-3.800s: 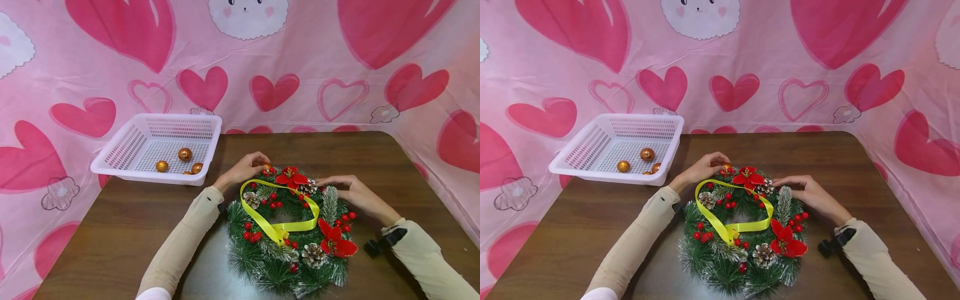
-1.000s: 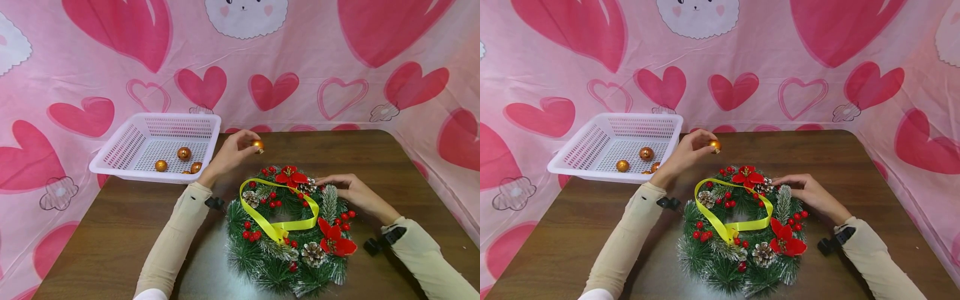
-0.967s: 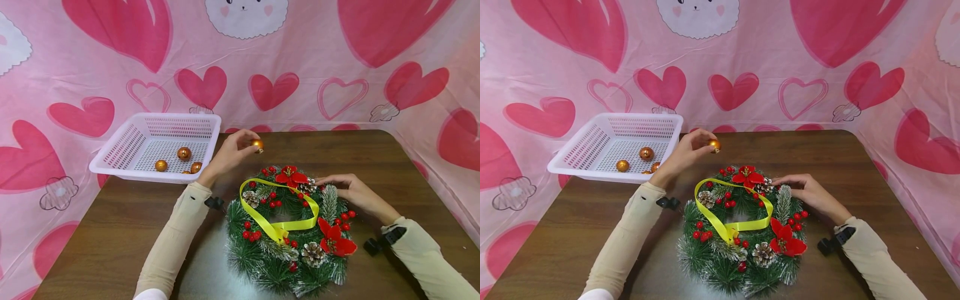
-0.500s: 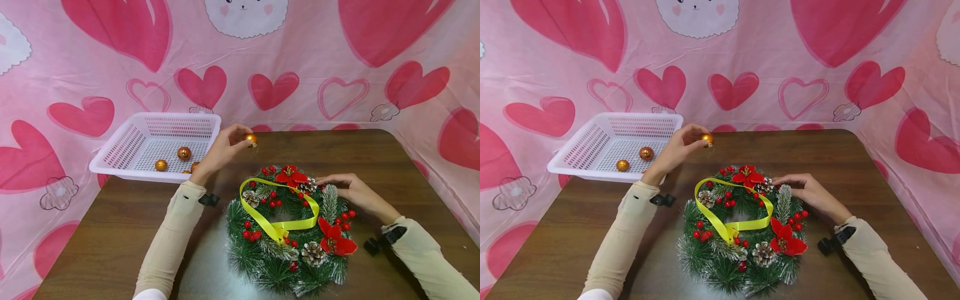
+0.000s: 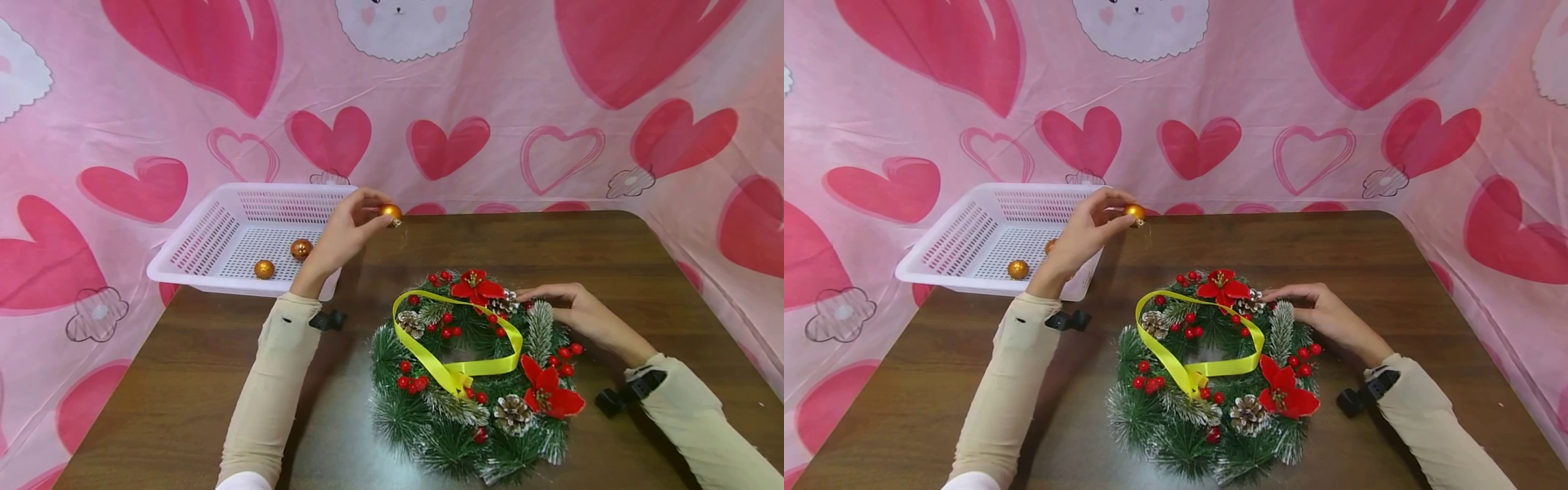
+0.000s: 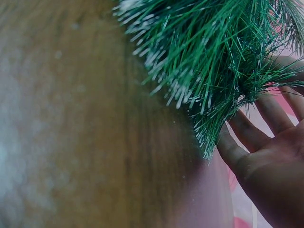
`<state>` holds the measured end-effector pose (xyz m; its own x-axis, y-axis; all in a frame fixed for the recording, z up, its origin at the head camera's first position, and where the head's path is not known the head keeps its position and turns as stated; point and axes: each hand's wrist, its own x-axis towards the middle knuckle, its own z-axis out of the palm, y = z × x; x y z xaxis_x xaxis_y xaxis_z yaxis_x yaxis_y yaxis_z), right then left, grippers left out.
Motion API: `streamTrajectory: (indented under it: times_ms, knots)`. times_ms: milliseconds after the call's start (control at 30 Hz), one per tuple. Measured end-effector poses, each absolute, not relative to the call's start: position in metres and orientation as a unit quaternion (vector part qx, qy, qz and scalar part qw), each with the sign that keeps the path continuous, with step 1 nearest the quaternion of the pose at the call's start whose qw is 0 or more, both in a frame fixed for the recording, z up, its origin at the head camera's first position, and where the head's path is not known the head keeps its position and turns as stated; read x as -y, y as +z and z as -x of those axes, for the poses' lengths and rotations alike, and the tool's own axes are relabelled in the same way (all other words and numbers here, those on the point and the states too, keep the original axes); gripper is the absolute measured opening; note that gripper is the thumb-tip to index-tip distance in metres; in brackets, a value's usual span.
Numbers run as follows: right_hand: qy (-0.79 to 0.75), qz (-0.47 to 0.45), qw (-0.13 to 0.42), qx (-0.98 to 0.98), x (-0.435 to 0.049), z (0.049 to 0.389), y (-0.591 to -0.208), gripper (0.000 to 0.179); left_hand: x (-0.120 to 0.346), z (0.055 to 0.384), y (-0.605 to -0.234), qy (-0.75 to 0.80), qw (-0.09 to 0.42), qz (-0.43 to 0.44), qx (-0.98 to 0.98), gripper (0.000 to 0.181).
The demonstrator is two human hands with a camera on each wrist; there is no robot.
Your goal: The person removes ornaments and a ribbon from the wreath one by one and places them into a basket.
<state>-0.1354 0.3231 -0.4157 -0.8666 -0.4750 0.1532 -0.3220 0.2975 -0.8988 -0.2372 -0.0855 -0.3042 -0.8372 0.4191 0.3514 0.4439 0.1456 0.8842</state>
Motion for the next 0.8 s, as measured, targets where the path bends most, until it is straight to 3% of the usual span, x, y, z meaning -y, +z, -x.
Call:
streamTrajectory:
  times_ms: [800]
  knots:
    - [-0.548, 0.245, 0.074, -0.796, -0.323, 0.136, -0.418, 0.034, 0.132, 0.244, -0.286, -0.586, 0.097, 0.226, 0.772, 0.031]
